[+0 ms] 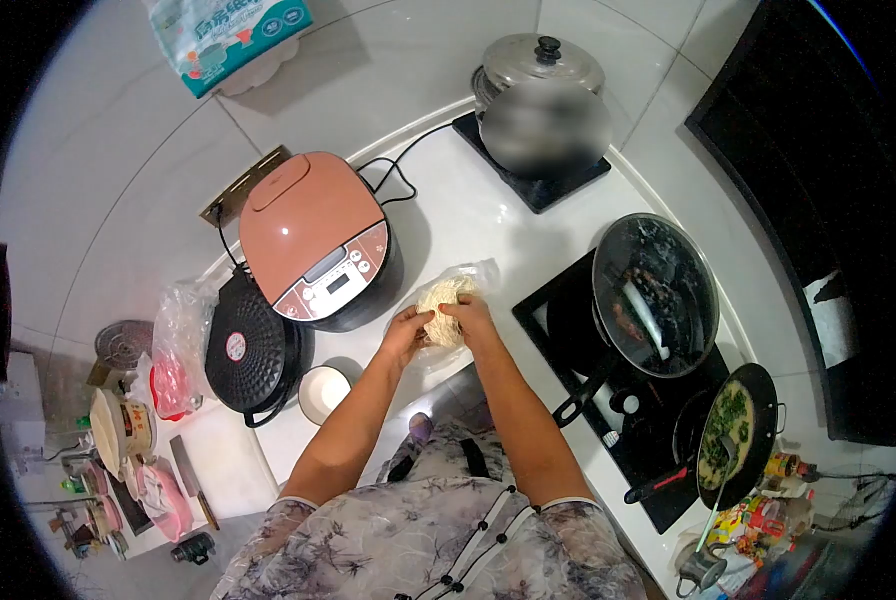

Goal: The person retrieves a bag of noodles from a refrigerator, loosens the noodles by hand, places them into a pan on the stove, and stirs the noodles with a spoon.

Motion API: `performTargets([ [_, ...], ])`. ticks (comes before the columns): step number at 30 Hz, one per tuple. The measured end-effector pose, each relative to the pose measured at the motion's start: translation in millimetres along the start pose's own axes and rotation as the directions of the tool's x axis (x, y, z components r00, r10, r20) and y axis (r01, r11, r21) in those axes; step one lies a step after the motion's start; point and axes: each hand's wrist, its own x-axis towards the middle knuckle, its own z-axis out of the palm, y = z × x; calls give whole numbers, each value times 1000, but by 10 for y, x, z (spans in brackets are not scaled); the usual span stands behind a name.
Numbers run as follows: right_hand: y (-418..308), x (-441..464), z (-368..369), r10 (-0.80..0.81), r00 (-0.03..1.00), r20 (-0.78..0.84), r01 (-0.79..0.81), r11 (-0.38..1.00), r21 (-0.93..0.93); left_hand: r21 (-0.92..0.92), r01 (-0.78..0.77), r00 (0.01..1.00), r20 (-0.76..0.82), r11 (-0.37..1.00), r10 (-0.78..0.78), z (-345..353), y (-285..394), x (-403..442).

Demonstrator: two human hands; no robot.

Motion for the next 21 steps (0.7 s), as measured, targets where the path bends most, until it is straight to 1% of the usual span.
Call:
performTargets([
  [1,31,20,-32,5,1000,3,-5,1000,-2,-3,1,1000,-5,1000,-1,-39,-16,18],
  [3,-93,-89,14,23,995,-93,-29,997,-71,-140,-2,999,-45,990,-4,-109,-39,85],
  [4,-87,-68,-15,21,995,-92,-28,997,-72,-159,-7,998,-62,987,-3,-119,-68,114],
  [7,63,73,-147,40,997,-66,-42,999,-26,-175,-2,998,-70,985,-10,-152,-62,156],
  [9,92,113,-151,5,999,-40,0,993,116,-197,13,997,-69,980,-28,-132,-14,116],
  [10,100,124,-165,4,999,-40,0,993,116,-218,28,997,-68,975,-44,-120,9,94],
  [11,10,47,-88,26,998,-53,-18,990,137,-218,27,997,-67,975,-43,-80,46,55],
  [13,0,33,-1,47,997,-66,-36,987,158,-101,-23,1000,-22,995,21,36,97,-19],
  [15,110,109,21,-74,995,-65,71,997,-36,-132,-42,998,-46,990,36,97,37,10],
  [16,131,146,-6,-75,995,-64,73,997,-36,-161,-62,996,-71,985,51,106,21,20],
  [17,108,147,5,-74,990,-117,81,995,52,-161,-64,996,-73,985,53,70,-12,56],
  [18,107,161,5,-68,983,-170,92,986,140,-228,-73,992,-114,971,47,20,-62,110],
  [19,108,175,5,-68,983,-169,92,986,140,-294,-83,987,-154,952,38,-20,-117,164],
  [21,125,213,-11,0,979,-202,59,955,290,-314,-89,984,-175,945,35,-23,-163,196],
])
